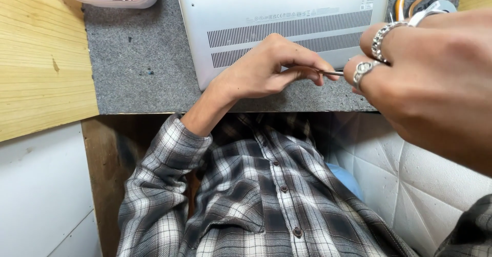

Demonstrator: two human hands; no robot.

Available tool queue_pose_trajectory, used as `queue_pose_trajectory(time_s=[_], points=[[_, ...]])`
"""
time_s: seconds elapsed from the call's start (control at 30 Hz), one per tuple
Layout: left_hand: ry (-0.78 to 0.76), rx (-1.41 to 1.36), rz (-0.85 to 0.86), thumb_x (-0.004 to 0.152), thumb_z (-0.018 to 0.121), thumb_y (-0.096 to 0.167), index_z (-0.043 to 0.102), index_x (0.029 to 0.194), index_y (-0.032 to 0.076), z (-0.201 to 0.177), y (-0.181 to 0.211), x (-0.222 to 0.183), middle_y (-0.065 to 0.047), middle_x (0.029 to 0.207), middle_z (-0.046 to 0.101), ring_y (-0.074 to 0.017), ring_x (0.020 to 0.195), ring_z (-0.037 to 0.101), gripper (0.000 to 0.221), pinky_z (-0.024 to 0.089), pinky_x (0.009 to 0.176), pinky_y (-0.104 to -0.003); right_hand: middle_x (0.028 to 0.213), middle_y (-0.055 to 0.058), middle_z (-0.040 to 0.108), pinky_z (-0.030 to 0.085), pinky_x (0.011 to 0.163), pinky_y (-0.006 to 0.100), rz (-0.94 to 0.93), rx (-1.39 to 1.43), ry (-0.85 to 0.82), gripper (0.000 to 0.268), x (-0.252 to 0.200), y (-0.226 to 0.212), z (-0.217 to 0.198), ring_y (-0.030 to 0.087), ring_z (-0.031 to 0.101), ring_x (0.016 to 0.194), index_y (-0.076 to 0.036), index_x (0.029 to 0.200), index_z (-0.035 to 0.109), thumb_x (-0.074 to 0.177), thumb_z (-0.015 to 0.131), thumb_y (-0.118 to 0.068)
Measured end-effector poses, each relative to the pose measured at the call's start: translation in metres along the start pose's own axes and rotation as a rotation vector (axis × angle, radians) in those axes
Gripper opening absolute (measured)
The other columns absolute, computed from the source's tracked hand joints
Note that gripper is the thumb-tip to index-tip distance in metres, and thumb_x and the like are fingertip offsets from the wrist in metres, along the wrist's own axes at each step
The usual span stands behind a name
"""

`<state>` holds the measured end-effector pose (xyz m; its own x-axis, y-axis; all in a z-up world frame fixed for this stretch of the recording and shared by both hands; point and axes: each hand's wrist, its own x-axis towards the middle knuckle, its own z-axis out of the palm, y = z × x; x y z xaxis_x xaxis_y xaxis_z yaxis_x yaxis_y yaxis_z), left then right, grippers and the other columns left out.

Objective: The person unscrews and removes the bottom panels of a laptop, then detaches and handles the motherboard before reconnecting internal cables and screws.

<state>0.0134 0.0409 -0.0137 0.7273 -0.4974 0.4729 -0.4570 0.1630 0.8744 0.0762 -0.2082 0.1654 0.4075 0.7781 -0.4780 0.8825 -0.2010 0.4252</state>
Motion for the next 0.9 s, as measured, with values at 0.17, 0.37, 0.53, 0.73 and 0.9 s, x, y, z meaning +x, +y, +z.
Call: queue_pose_trajectory(time_s=[0.17, 0.37, 0.53, 0.73, 0.9], points=[[0.066, -0.003, -0.024, 0.099, 0.077, 0.010, 0.068, 0.118, 0.003, -0.001, 0.010, 0.007, -0.011, 0.114, 0.074, -0.0203, 0.101, 0.074, 0.023, 0.065, 0.095, -0.032, 0.058, -0.012, 0.059, 0.033, 0.067, 0.033, 0.110, -0.103, -0.215, 0.044, 0.033, -0.034, -0.009, 0.015, 0.064, 0.065, -0.032, 0.082, 0.049, 0.118, 0.033, -0.052], [0.058, 0.234, 0.054, 0.091, 0.084, 0.002, 0.062, 0.086, 0.002, 0.001, 0.010, 0.009, -0.007, 0.087, 0.075, -0.0163, 0.080, 0.074, 0.022, 0.060, 0.064, -0.024, 0.066, -0.010, 0.059, 0.038, 0.066, 0.035, 0.132, -0.040, -0.108, 0.040, 0.019, -0.042, -0.008, 0.017, 0.064, 0.065, -0.030, 0.087, 0.051, 0.119, 0.038, -0.052], [0.059, 0.143, -0.018, 0.096, 0.077, 0.003, 0.058, 0.083, 0.003, -0.006, 0.006, 0.006, -0.006, 0.085, 0.073, -0.0134, 0.073, 0.065, 0.024, 0.049, 0.061, -0.024, 0.075, -0.007, 0.060, 0.045, 0.064, 0.036, 0.148, 0.017, 0.034, 0.036, 0.013, -0.044, -0.014, 0.019, 0.064, 0.066, -0.028, 0.094, 0.054, 0.119, 0.043, -0.052], [-0.005, 0.028, -0.056, 0.100, 0.068, -0.007, 0.072, 0.117, 0.005, -0.005, 0.000, -0.002, -0.010, 0.103, 0.077, -0.0183, 0.094, 0.075, 0.021, 0.062, 0.083, -0.026, 0.084, -0.005, 0.061, 0.051, 0.063, 0.037, 0.169, 0.087, 0.173, 0.034, 0.010, -0.046, -0.015, 0.021, 0.064, 0.067, -0.026, 0.100, 0.057, 0.119, 0.049, -0.053], [0.039, 0.157, -0.046, 0.100, 0.075, 0.010, 0.070, 0.119, 0.007, 0.001, 0.011, 0.003, -0.008, 0.102, 0.074, -0.0190, 0.090, 0.071, 0.020, 0.056, 0.082, -0.031, 0.056, -0.006, 0.048, 0.023, 0.059, 0.037, 0.128, -0.039, -0.158, 0.062, 0.018, -0.045, -0.018, 0.018, 0.050, 0.052, -0.027, 0.074, 0.042, 0.131, 0.032, -0.051]])
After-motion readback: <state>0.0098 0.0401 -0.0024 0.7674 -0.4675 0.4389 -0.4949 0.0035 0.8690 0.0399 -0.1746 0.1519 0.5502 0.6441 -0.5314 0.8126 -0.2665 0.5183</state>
